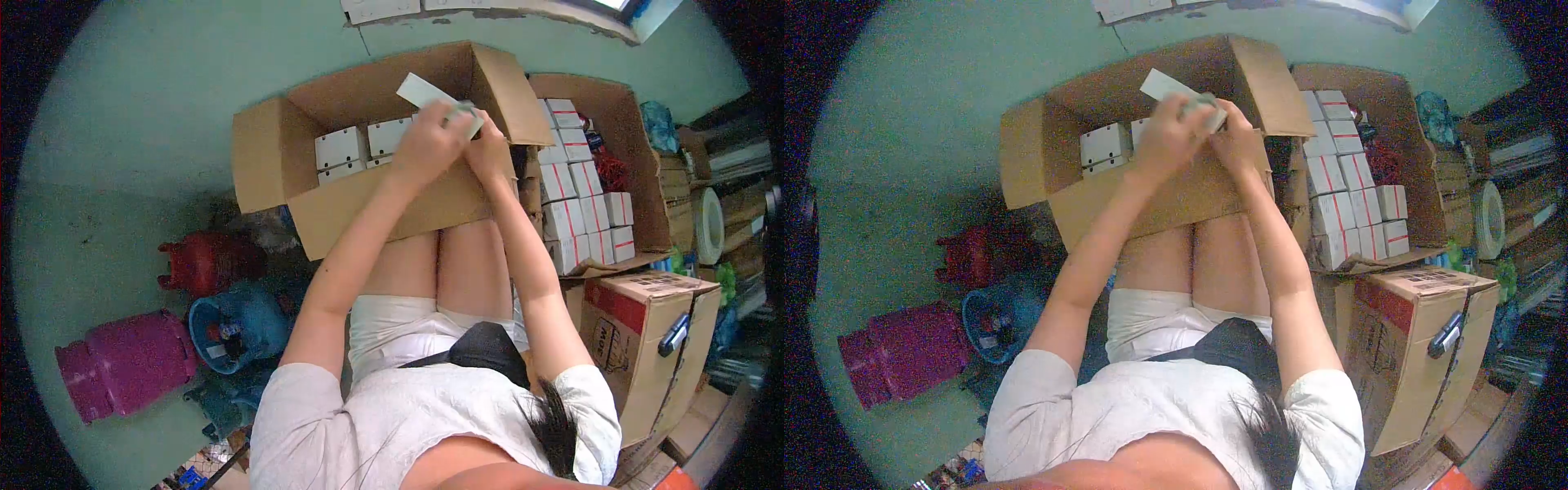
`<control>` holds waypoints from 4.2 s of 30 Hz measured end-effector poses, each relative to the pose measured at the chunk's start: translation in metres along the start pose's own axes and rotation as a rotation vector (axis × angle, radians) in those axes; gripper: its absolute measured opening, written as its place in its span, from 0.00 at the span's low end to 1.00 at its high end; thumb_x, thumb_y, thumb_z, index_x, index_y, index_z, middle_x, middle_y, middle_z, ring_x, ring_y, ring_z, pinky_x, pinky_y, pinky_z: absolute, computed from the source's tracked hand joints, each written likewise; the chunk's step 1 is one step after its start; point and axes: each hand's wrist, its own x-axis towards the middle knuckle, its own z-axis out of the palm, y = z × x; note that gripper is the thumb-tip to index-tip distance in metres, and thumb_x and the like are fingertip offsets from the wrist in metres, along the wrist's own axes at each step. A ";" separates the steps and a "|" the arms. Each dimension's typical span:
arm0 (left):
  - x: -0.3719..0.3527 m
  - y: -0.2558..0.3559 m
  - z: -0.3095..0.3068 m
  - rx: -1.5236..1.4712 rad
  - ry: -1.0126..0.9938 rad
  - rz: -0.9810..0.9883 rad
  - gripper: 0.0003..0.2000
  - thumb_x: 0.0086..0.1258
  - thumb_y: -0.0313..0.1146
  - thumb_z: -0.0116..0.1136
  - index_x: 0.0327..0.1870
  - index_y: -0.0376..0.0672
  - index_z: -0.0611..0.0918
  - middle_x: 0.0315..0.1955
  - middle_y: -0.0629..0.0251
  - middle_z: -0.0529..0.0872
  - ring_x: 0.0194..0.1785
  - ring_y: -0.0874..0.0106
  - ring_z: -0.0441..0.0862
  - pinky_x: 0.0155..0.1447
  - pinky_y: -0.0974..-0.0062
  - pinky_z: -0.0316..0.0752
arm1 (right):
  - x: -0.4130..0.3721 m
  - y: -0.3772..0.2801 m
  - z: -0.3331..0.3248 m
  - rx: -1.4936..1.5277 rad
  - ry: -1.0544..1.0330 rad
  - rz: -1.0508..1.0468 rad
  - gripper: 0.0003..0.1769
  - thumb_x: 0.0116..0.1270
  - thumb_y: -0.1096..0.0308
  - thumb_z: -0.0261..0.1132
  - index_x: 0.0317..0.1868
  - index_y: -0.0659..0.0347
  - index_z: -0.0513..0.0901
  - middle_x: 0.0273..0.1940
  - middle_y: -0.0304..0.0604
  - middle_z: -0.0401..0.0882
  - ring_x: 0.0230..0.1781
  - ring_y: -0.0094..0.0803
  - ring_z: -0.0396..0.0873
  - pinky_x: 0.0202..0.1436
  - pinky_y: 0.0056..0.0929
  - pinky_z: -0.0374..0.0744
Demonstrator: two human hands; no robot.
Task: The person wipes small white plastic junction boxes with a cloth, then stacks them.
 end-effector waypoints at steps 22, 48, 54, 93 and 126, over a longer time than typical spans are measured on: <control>-0.004 -0.012 0.003 0.050 -0.026 -0.041 0.20 0.60 0.30 0.63 0.56 0.47 0.78 0.46 0.54 0.76 0.49 0.52 0.78 0.51 0.58 0.77 | 0.004 0.009 0.003 0.018 0.015 0.090 0.24 0.55 0.55 0.77 0.47 0.58 0.80 0.42 0.49 0.86 0.44 0.42 0.85 0.44 0.36 0.82; 0.004 0.002 -0.001 -0.020 -0.036 -0.187 0.21 0.60 0.27 0.60 0.57 0.47 0.78 0.48 0.58 0.77 0.53 0.55 0.78 0.58 0.58 0.75 | 0.029 0.055 0.006 0.436 -0.213 0.105 0.30 0.67 0.49 0.66 0.59 0.64 0.75 0.51 0.46 0.82 0.50 0.33 0.80 0.51 0.33 0.78; 0.006 -0.008 -0.053 -0.128 0.213 -0.281 0.21 0.60 0.29 0.61 0.56 0.48 0.77 0.51 0.59 0.78 0.53 0.55 0.77 0.57 0.60 0.74 | 0.040 0.029 -0.022 1.217 -0.181 0.563 0.36 0.72 0.39 0.52 0.68 0.59 0.64 0.57 0.44 0.77 0.54 0.38 0.78 0.57 0.36 0.77; 0.031 0.041 -0.030 0.016 -0.067 0.430 0.19 0.57 0.28 0.59 0.52 0.46 0.80 0.47 0.63 0.80 0.51 0.59 0.76 0.56 0.66 0.76 | 0.038 0.037 -0.048 1.412 -0.493 0.574 0.37 0.72 0.34 0.46 0.67 0.55 0.70 0.56 0.44 0.79 0.52 0.35 0.81 0.53 0.34 0.83; 0.073 -0.038 -0.026 0.052 0.042 -0.077 0.19 0.66 0.23 0.53 0.59 0.43 0.75 0.50 0.56 0.80 0.53 0.54 0.78 0.55 0.61 0.75 | 0.040 0.040 -0.008 0.844 -0.626 0.604 0.35 0.73 0.35 0.47 0.61 0.56 0.78 0.52 0.40 0.82 0.45 0.29 0.82 0.49 0.29 0.79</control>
